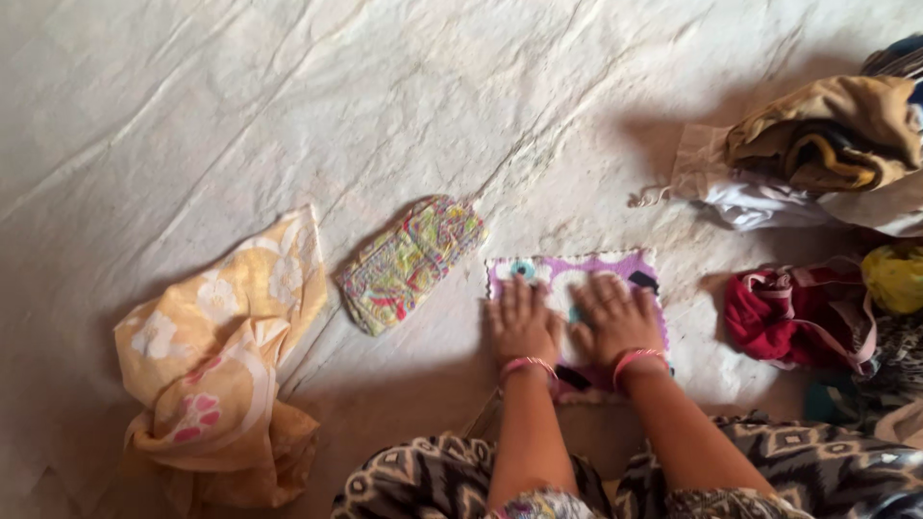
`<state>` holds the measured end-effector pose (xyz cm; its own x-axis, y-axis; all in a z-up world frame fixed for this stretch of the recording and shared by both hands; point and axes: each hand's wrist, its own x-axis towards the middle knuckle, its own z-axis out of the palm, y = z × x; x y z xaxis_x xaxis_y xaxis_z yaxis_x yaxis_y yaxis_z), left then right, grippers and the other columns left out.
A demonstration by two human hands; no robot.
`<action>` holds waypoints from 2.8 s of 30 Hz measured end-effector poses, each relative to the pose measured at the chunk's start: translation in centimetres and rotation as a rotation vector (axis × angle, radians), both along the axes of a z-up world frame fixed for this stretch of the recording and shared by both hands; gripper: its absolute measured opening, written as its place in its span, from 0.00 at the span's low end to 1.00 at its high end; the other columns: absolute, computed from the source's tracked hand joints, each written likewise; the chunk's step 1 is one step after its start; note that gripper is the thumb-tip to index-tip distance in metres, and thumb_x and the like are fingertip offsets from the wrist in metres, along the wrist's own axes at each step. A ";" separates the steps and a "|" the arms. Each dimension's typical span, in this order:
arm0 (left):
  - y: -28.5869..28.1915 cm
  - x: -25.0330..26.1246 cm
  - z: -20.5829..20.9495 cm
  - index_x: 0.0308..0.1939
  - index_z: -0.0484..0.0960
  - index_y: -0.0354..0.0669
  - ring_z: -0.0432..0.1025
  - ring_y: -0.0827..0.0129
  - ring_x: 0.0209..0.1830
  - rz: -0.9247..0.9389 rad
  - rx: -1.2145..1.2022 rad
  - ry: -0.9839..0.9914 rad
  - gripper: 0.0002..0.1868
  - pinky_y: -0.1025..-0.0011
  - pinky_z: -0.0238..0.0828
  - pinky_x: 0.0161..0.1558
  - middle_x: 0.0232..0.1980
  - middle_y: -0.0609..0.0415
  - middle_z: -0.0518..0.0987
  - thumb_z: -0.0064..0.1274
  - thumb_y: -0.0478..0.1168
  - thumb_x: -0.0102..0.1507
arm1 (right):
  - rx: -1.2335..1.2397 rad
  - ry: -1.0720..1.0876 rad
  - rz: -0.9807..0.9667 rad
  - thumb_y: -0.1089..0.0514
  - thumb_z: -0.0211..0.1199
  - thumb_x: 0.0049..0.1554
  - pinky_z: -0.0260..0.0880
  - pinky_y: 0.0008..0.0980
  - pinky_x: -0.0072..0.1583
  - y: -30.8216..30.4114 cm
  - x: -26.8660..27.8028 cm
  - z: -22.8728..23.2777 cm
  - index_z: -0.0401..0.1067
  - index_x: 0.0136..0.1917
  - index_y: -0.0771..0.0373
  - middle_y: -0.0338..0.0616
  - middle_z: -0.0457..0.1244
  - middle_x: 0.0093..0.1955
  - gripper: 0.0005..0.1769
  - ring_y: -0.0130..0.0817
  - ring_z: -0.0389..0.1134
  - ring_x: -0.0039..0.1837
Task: The person sits on a white sheet on the floor and folds several pieces of clothing one by one. They fold a patterned short, a small towel, a red bra, a beige short, a dark short, and a patterned long garment, placing each folded item into a growing stack.
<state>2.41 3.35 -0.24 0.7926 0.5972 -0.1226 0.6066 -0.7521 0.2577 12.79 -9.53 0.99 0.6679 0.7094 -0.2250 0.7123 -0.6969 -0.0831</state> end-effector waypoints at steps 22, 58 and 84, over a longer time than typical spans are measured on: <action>-1.1 1.8 0.3 0.80 0.51 0.55 0.30 0.54 0.84 0.150 -0.139 0.118 0.38 0.43 0.17 0.77 0.84 0.47 0.40 0.30 0.63 0.69 | -0.228 -0.226 -0.069 0.33 0.38 0.64 0.23 0.65 0.76 0.8 -1.7 -0.9 0.41 0.86 0.48 0.47 0.35 0.87 0.42 0.43 0.33 0.84; 8.9 -3.7 17.1 0.41 0.85 0.41 0.74 0.80 0.50 0.118 -1.022 -1.211 0.08 0.74 0.73 0.52 0.60 0.70 0.73 0.65 0.36 0.59 | 0.878 0.116 -0.024 0.59 0.70 0.55 0.65 0.37 0.61 -7.5 5.8 15.6 0.79 0.55 0.61 0.48 0.70 0.55 0.14 0.41 0.66 0.59; 5.4 -0.7 16.4 0.49 0.80 0.39 0.75 0.79 0.41 -0.050 -0.928 -0.899 0.15 0.76 0.75 0.46 0.42 0.59 0.82 0.59 0.36 0.58 | 1.127 0.512 0.135 0.58 0.58 0.63 0.67 0.38 0.64 3.0 -1.5 18.4 0.71 0.65 0.65 0.47 0.67 0.57 0.18 0.36 0.68 0.61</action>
